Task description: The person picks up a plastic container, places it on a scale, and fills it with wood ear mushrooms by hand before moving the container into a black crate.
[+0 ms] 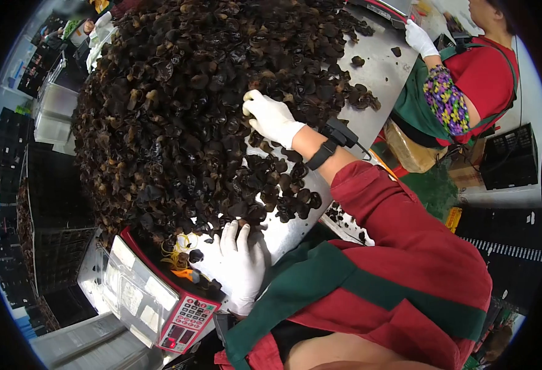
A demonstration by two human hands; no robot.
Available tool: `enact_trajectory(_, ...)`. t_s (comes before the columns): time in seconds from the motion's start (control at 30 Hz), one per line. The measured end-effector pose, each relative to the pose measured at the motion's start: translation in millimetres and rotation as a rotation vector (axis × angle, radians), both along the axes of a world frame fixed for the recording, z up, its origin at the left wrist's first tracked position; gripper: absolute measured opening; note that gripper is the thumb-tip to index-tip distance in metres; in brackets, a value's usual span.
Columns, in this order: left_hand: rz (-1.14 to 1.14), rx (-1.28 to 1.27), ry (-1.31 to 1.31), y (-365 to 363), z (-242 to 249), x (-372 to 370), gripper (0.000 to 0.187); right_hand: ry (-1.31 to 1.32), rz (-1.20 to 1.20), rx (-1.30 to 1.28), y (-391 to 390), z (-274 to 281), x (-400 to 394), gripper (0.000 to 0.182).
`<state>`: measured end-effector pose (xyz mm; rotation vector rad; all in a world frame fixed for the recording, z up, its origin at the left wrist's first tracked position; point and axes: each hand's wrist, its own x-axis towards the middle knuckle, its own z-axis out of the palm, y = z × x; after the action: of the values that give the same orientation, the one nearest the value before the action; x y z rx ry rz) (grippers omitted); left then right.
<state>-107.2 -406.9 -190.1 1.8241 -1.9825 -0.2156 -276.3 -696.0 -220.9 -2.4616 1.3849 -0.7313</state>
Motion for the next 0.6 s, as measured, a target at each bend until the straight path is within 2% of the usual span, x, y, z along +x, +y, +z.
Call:
enact_trajectory(0.1,0.022,0.020,0.024,2,7,5,0.058,-0.067,0.023,0.029,5,4,1,0.010)
enact_trajectory(0.2,0.048,0.051,0.051,6,10,6,0.063,-0.142,0.071,0.118,16,3,-5,0.010)
enact_trajectory(0.4,0.040,0.061,0.049,8,10,6,0.065,-0.295,-0.012,0.198,29,10,-13,0.010)
enact_trajectory(0.47,0.049,0.046,0.052,9,6,7,0.065,-0.817,0.005,0.612,32,18,-13,0.008)
enact_trajectory(0.6,0.049,0.026,0.053,12,6,8,0.064,-0.941,-0.027,0.691,51,31,-37,0.010)
